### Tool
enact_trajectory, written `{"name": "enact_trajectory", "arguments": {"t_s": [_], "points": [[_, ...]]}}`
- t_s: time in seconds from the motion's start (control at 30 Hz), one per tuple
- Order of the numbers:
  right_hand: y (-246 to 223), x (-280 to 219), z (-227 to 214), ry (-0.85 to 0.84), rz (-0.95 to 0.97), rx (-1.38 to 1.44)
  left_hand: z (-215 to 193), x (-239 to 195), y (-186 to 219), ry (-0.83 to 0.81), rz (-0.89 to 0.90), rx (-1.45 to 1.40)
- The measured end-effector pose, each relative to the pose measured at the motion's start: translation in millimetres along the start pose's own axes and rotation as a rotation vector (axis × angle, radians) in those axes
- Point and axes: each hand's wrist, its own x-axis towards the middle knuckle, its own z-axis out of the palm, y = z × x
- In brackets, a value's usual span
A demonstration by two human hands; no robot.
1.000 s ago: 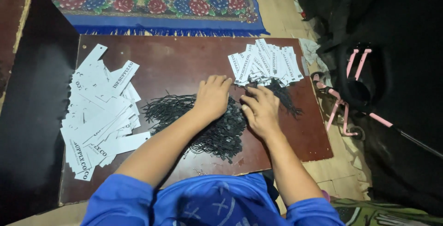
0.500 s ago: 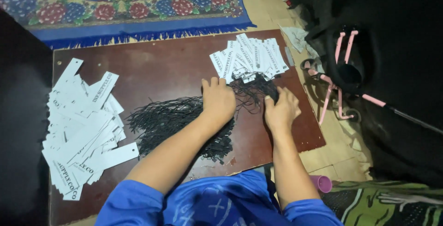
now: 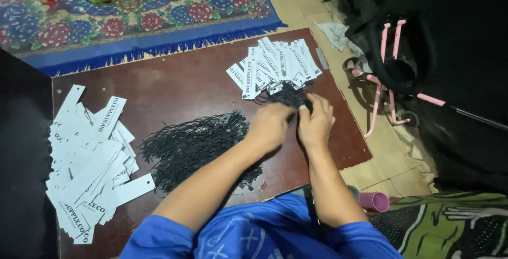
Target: The person sits at a table and repeatedly picks up white rectangular tags and black string. They tie the string around the tags and place the finished items into a pile on the right side of the table.
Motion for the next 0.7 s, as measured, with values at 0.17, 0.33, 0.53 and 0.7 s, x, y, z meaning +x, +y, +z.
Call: {"name": "enact_trajectory", "arguments": {"t_s": [0.17, 0.33, 0.53, 0.7], "points": [[-16, -5, 5, 0.106, -0.601, 0.133, -58, -27, -60, 0.267, -0.099, 0.122], [-23, -16, 12, -0.110, -0.769, -0.020, -127, -68, -74, 0.289, -0.283, 0.207], [-3, -12, 13, 0.140, -0.535, -0.155, -144, -115, -97, 0.300, -0.400, 0.457], [-32, -16, 14, 0.023, -0.715, 0.126, -150, -135, -107, 0.313, -0.354, 0.484]]}}
